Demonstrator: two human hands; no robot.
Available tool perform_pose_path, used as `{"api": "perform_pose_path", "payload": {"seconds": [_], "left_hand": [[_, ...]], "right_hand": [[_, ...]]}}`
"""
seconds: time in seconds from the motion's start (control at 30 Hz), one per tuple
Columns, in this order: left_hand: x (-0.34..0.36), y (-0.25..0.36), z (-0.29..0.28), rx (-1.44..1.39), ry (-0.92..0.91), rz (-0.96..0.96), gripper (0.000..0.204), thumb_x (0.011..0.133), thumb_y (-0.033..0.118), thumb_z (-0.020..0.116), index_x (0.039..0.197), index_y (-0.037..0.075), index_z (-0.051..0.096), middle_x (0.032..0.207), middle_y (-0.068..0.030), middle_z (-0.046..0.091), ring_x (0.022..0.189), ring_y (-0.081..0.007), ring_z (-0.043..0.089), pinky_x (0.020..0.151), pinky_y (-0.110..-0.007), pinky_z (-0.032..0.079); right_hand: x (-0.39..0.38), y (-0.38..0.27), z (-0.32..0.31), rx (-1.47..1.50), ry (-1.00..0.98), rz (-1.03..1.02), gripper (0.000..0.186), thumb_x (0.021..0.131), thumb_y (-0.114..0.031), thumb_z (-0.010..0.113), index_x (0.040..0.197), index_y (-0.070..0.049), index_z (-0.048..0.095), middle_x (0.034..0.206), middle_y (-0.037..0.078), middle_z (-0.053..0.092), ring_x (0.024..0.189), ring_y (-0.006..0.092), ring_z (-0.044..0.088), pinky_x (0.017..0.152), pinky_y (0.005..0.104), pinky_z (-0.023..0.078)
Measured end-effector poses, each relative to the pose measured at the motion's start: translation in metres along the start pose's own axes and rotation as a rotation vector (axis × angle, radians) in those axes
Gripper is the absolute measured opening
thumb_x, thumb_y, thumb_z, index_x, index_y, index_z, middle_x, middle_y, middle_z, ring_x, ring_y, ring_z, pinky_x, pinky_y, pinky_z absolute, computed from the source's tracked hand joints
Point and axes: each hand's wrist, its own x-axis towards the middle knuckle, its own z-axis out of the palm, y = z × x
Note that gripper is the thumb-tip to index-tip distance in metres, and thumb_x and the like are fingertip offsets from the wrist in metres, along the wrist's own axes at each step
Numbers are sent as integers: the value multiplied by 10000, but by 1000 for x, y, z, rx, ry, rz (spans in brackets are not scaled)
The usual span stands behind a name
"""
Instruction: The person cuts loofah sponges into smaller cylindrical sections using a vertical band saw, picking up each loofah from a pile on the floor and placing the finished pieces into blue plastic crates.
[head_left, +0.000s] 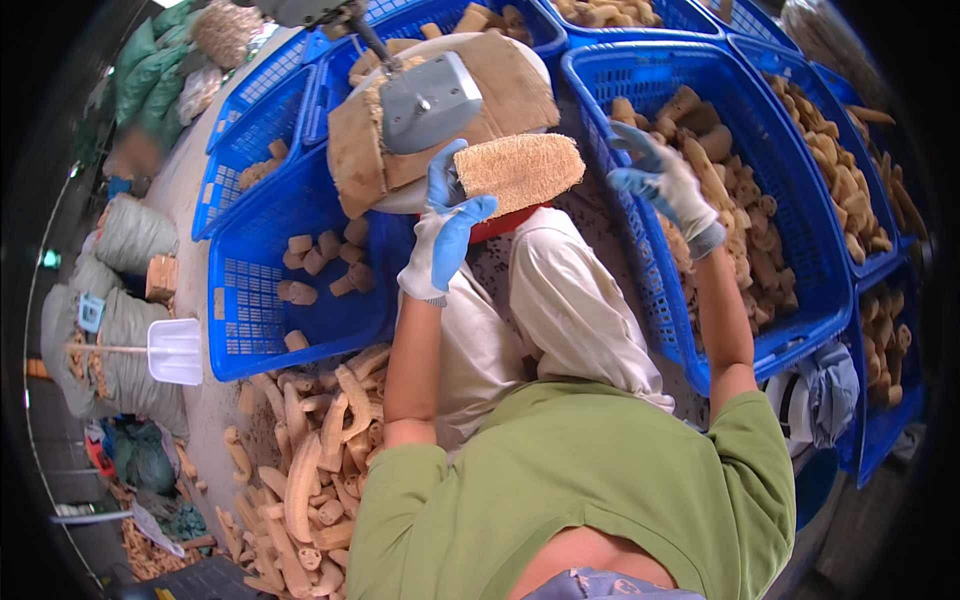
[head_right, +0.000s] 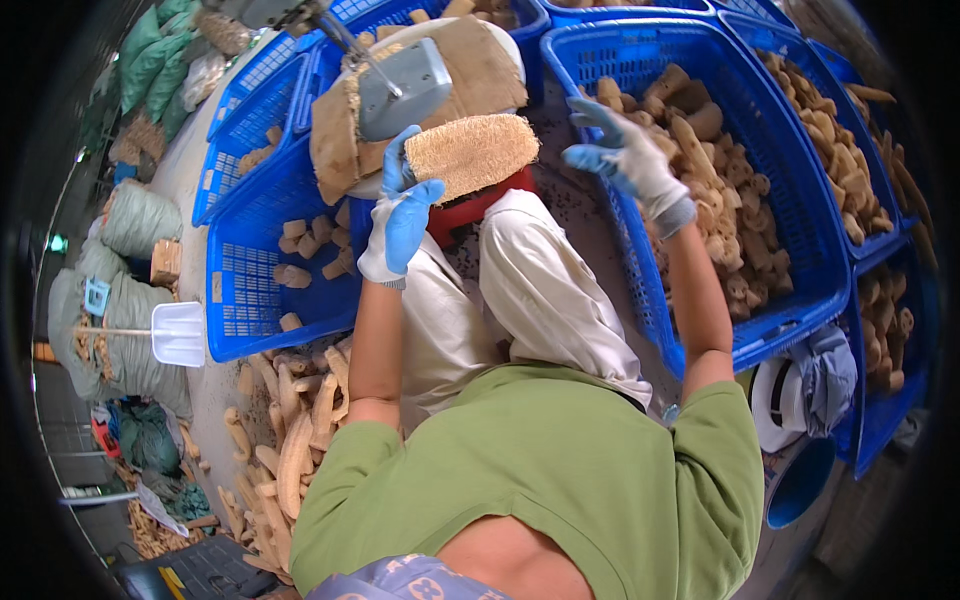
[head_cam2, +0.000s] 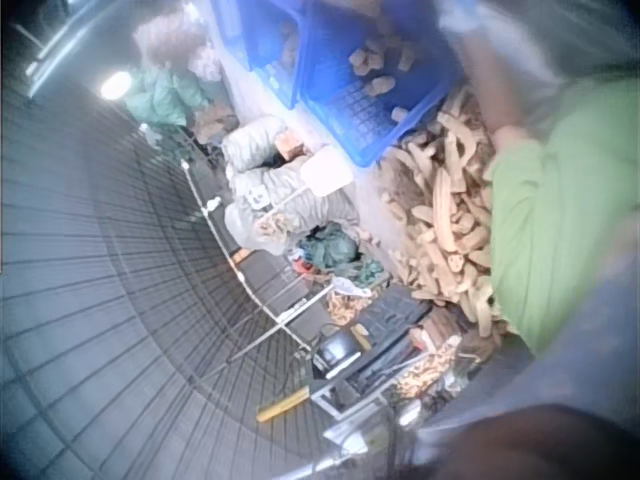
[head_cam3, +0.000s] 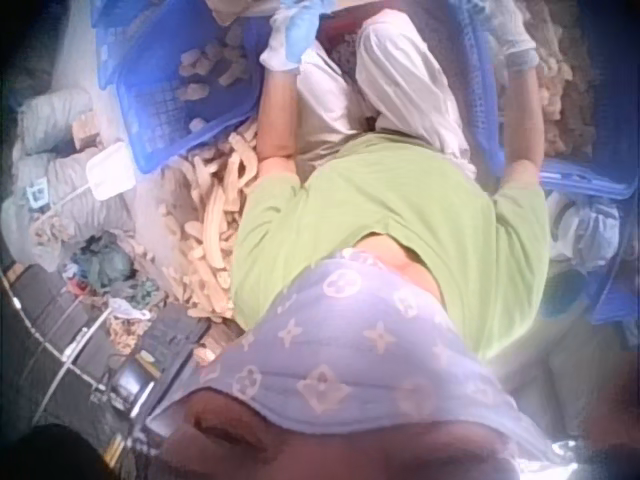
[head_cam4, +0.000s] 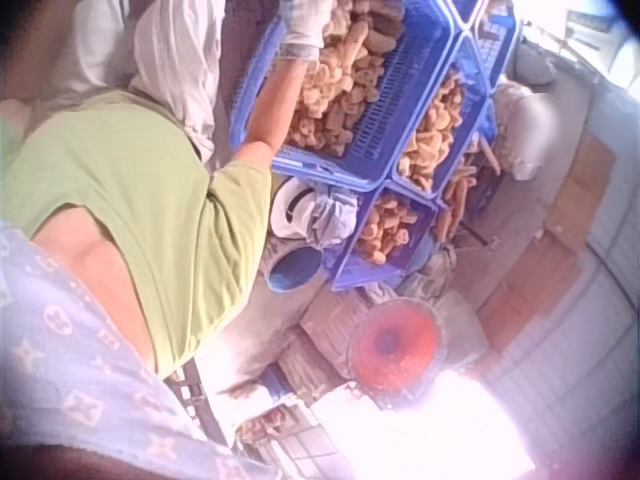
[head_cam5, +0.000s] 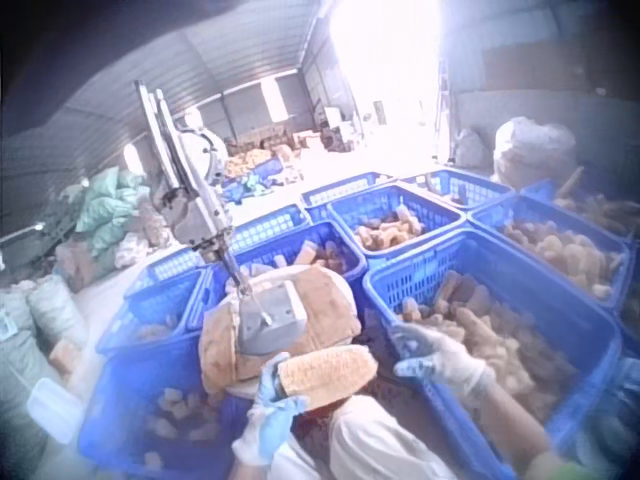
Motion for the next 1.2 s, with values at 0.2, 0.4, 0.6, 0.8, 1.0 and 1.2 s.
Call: {"api": "perform_pose_path", "payload": {"seconds": [0.2, 0.4, 0.6, 0.8, 1.0, 1.2], "left_hand": [[25, 22, -52, 146, 79, 78, 666, 866, -26, 625, 1485, 89, 408, 1350, -41, 559, 1246, -156, 530, 1064, -295, 421], [73, 30, -130, 372, 123, 134, 664, 818, 174, 797, 1403, 36, 515, 1312, -84, 611, 1216, -178, 564, 1056, -303, 434], [89, 28, -168, 433, 153, 66, 626, 841, 165, 785, 1400, 36, 532, 1342, -100, 607, 1234, -198, 567, 1078, -306, 427], [83, 23, -179, 355, 180, 31, 644, 829, 126, 792, 1407, 33, 524, 1327, -93, 617, 1219, -185, 574, 1060, -300, 443], [80, 16, -186, 368, 207, 39, 676, 840, 136, 805, 1438, 54, 501, 1361, -101, 595, 1265, -197, 548, 1078, -301, 435], [90, 4, -198, 401, 211, 125, 751, 843, 69, 794, 1495, 65, 422, 1400, -101, 554, 1289, -205, 531, 1075, -322, 443]], "right_hand": [[93, 18, 97, -117, -130, -155, 670, 797, -163, 857, 1383, -29, 560, 1227, 69, 655, 979, 121, 621, 891, 282, 527], [171, 44, 132, -224, -22, -55, 622, 815, -182, 838, 1350, 8, 585, 1155, 86, 691, 931, 124, 633, 839, 252, 524], [200, 56, 155, -225, 28, 46, 568, 797, -158, 842, 1294, 17, 632, 1097, 76, 720, 865, 117, 653, 786, 253, 536], [199, 55, 170, -294, 30, 63, 566, 789, -127, 841, 1287, 40, 629, 1107, 103, 723, 932, 145, 680, 846, 260, 544], [206, 70, 175, -242, 51, 24, 533, 805, -128, 821, 1277, 40, 638, 1067, 104, 735, 899, 144, 684, 833, 262, 541], [218, 76, 176, -382, 77, -3, 492, 800, -144, 814, 1251, -7, 673, 1006, 81, 745, 841, 137, 681, 790, 275, 537]]}}
